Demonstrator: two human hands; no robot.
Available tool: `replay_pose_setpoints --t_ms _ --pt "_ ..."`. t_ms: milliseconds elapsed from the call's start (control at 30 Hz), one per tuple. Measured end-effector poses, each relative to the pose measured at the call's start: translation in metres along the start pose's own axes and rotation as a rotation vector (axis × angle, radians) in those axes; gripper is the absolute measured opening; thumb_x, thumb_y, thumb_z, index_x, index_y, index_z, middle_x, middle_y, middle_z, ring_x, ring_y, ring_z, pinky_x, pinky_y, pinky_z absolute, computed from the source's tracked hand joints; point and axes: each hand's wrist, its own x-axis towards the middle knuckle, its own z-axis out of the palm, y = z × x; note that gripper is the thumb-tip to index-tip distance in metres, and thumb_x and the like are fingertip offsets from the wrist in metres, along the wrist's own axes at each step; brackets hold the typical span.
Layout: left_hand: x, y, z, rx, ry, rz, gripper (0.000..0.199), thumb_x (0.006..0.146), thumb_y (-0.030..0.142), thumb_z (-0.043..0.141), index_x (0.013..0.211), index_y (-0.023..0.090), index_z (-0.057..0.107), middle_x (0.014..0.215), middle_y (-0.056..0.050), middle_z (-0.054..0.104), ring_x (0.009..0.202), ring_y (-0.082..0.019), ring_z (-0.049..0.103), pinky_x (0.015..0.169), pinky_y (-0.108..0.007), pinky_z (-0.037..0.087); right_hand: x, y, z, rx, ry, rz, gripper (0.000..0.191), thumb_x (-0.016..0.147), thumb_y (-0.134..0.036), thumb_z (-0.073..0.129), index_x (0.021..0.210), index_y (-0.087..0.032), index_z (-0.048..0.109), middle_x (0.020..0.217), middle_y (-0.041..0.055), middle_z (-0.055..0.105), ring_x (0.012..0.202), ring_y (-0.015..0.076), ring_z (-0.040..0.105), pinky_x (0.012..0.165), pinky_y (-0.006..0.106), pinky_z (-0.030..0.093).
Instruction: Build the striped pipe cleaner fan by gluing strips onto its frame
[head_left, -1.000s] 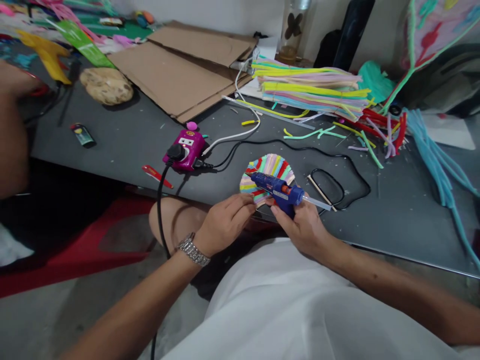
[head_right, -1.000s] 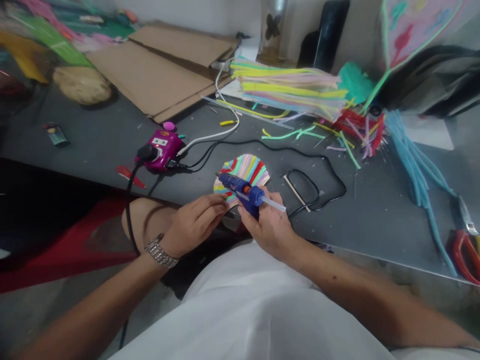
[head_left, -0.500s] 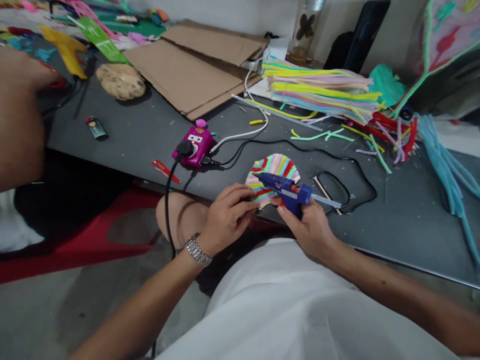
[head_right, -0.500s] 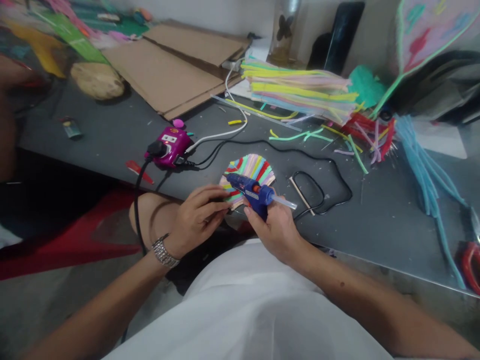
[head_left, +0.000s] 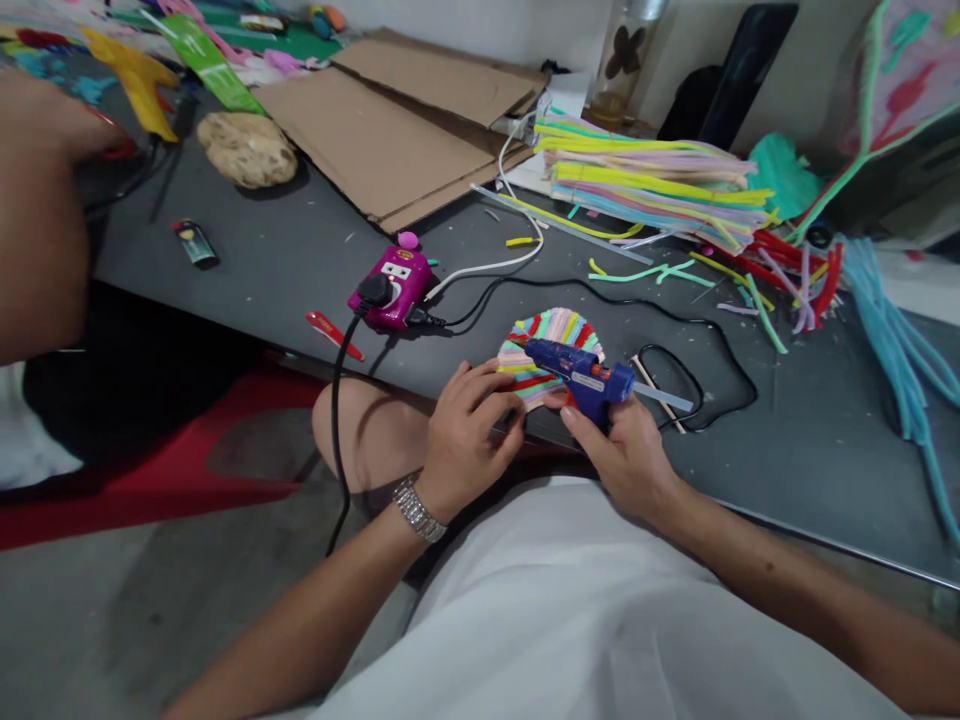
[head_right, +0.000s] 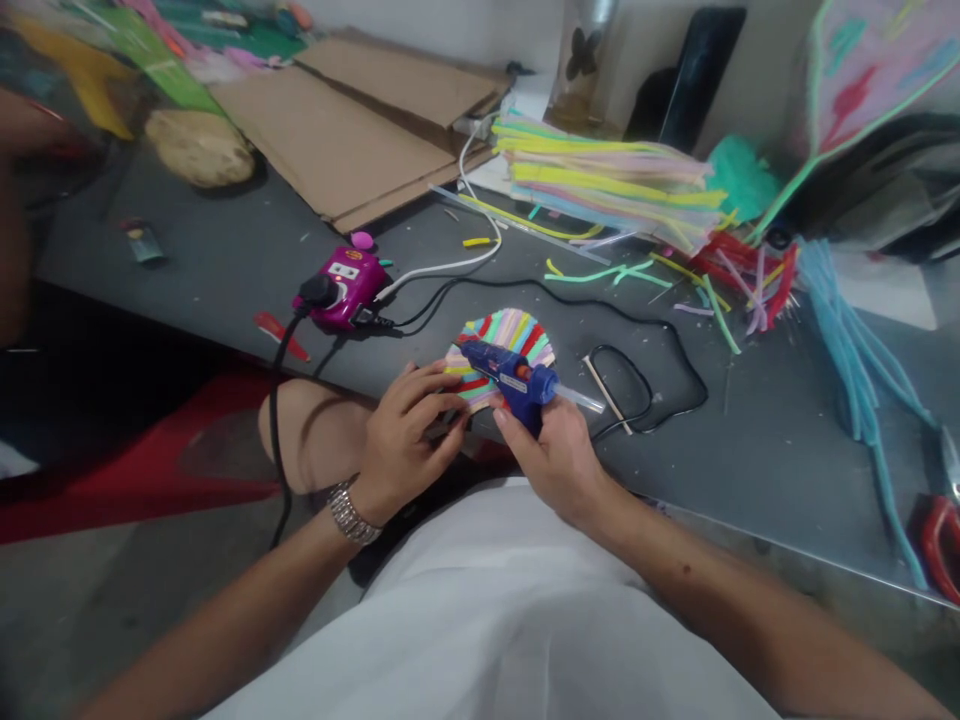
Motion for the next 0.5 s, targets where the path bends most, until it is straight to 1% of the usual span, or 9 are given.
replay_pose_setpoints --t_ms 67,100,133,200,267,300,367,433,500 --pt "0.000 -0.003 -0.003 -0.019 -0.017 0.016 0.012 0.091 0.018 0.069 0.103 0.019 0.068 0.119 -0.011 0.075 0.126 -0.029 0.067 0.114 -0.058 0.049 -0.001 0.000 -0.003 0.066 0.018 0.030 0.032 0.094 -0.042 0.062 0.110 -0.018 0.076 0.111 0.0123 0.079 0.104 0.0293 0.074 0.095 0.045 0.057" --pt "0.000 -0.005 -0.004 -0.031 -0.029 0.024 0.013 0.091 0.018 0.069 0.104 0.019 0.068 0.120 -0.012 0.075 0.127 -0.029 0.067 0.114 -0.058 0.049 -0.002 -0.001 -0.006 0.119 0.034 0.045 0.030 0.093 -0.042 0.064 0.109 -0.019 0.076 0.110 0.0114 0.079 0.102 0.0281 0.074 0.093 0.044 0.058" --pt "0.000 -0.007 -0.006 -0.042 -0.042 0.032 0.013 0.092 0.018 0.069 0.105 0.020 0.068 0.121 -0.011 0.075 0.128 -0.029 0.066 0.114 -0.058 0.050 -0.004 -0.002 -0.010 0.183 0.045 0.064 0.028 0.093 -0.043 0.066 0.107 -0.020 0.075 0.108 0.0103 0.079 0.097 0.0261 0.074 0.089 0.041 0.059" --pt "0.000 -0.011 -0.009 -0.063 -0.063 0.053 0.015 0.092 0.017 0.068 0.107 0.020 0.070 0.123 -0.011 0.075 0.130 -0.029 0.066 0.114 -0.057 0.051 -0.007 -0.005 -0.022 0.292 0.025 0.120 0.025 0.091 -0.044 0.068 0.099 -0.021 0.073 0.100 0.0078 0.080 0.075 0.0206 0.072 0.073 0.035 0.060" --pt "0.001 -0.014 -0.011 -0.079 -0.076 0.077 0.019 0.092 0.014 0.067 0.109 0.020 0.071 0.124 -0.011 0.075 0.130 -0.028 0.066 0.114 -0.056 0.052 -0.010 -0.007 -0.037 0.307 -0.057 0.178 0.024 0.089 -0.045 0.071 0.093 -0.021 0.073 0.091 0.0059 0.079 0.057 0.0155 0.063 0.059 0.031 0.055" --pt "0.001 -0.015 -0.012 -0.083 -0.079 0.089 0.021 0.092 0.013 0.066 0.111 0.020 0.071 0.125 -0.012 0.075 0.130 -0.028 0.066 0.113 -0.056 0.052 -0.011 -0.008 -0.044 0.276 -0.103 0.197 0.025 0.088 -0.045 0.073 0.091 -0.020 0.074 0.087 0.0053 0.079 0.053 0.0144 0.060 0.055 0.031 0.053" --pt "0.002 -0.017 -0.013 -0.094 -0.074 0.108 0.022 0.092 0.011 0.066 0.111 0.020 0.071 0.125 -0.012 0.075 0.130 -0.028 0.066 0.111 -0.056 0.054 -0.013 -0.007 -0.054 0.176 -0.164 0.189 0.026 0.087 -0.046 0.074 0.090 -0.020 0.077 0.083 0.0048 0.078 0.054 0.0155 0.060 0.056 0.031 0.053" --pt "0.003 -0.017 -0.012 -0.112 -0.055 0.122 0.020 0.092 0.010 0.066 0.109 0.019 0.071 0.124 -0.013 0.075 0.130 -0.028 0.066 0.108 -0.053 0.057 -0.014 -0.003 -0.057 0.089 -0.186 0.124 0.028 0.089 -0.047 0.072 0.091 -0.020 0.078 0.083 0.0048 0.077 0.065 0.0190 0.065 0.063 0.033 0.056" --pt "0.004 -0.017 -0.012 -0.130 -0.042 0.133 0.017 0.092 0.009 0.066 0.106 0.018 0.071 0.122 -0.014 0.075 0.131 -0.029 0.065 0.105 -0.050 0.060 -0.017 0.002 -0.055 0.018 -0.196 0.039 0.029 0.092 -0.048 0.068 0.092 -0.020 0.077 0.088 0.0054 0.076 0.078 0.0220 0.068 0.072 0.034 0.057"
